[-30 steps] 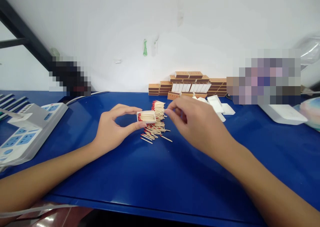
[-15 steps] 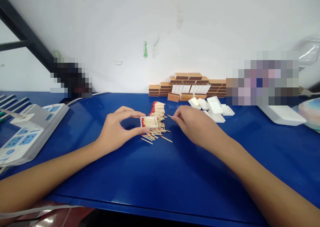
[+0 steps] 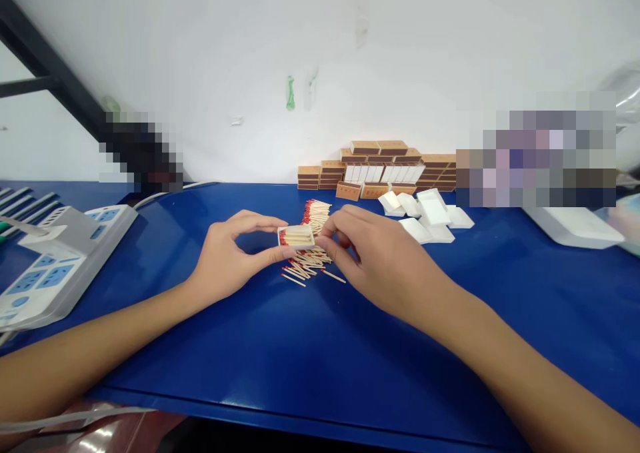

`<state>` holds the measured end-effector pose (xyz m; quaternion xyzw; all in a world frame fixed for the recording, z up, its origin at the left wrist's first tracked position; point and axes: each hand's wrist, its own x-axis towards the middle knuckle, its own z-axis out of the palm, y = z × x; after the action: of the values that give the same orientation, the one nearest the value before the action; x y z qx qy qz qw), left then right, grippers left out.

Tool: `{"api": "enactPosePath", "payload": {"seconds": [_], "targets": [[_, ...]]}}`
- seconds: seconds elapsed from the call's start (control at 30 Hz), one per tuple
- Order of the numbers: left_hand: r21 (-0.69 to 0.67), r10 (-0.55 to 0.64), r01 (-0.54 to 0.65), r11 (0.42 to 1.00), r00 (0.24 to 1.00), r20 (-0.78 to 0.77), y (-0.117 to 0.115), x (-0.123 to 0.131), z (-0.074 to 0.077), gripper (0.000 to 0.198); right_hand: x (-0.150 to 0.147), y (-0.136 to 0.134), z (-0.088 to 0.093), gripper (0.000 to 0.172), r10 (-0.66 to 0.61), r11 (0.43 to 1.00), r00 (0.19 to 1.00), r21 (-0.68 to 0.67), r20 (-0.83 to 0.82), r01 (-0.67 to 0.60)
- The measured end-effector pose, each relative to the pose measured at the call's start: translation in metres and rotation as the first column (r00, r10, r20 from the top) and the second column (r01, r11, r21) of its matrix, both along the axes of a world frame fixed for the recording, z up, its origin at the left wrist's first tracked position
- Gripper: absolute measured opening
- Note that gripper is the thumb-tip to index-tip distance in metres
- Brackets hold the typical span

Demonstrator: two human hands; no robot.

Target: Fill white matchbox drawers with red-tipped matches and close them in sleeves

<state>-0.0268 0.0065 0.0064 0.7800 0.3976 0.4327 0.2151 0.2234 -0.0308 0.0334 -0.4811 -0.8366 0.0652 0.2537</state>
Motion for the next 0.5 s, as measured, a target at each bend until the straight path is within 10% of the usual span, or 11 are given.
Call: {"api": "enactPosePath", "payload": {"seconds": [0.27,0.5], "targets": [[0.038,0.043,-0.042,0.998,0.998,-0.035,0.005,-0.001,-0.002,0.036,0.02,-0.001,-0.011,0.026,0.129,0.918,0.974,-0.393,0.185,-0.047],[0.072,-0.077,0.088,0.993,0.986,-0.147,-0.001,0.0,-0.004,0.043,0.008,0.0,0.003,0.021,0.059,0.992,0.998,-0.111,-0.003,-0.059]]}}
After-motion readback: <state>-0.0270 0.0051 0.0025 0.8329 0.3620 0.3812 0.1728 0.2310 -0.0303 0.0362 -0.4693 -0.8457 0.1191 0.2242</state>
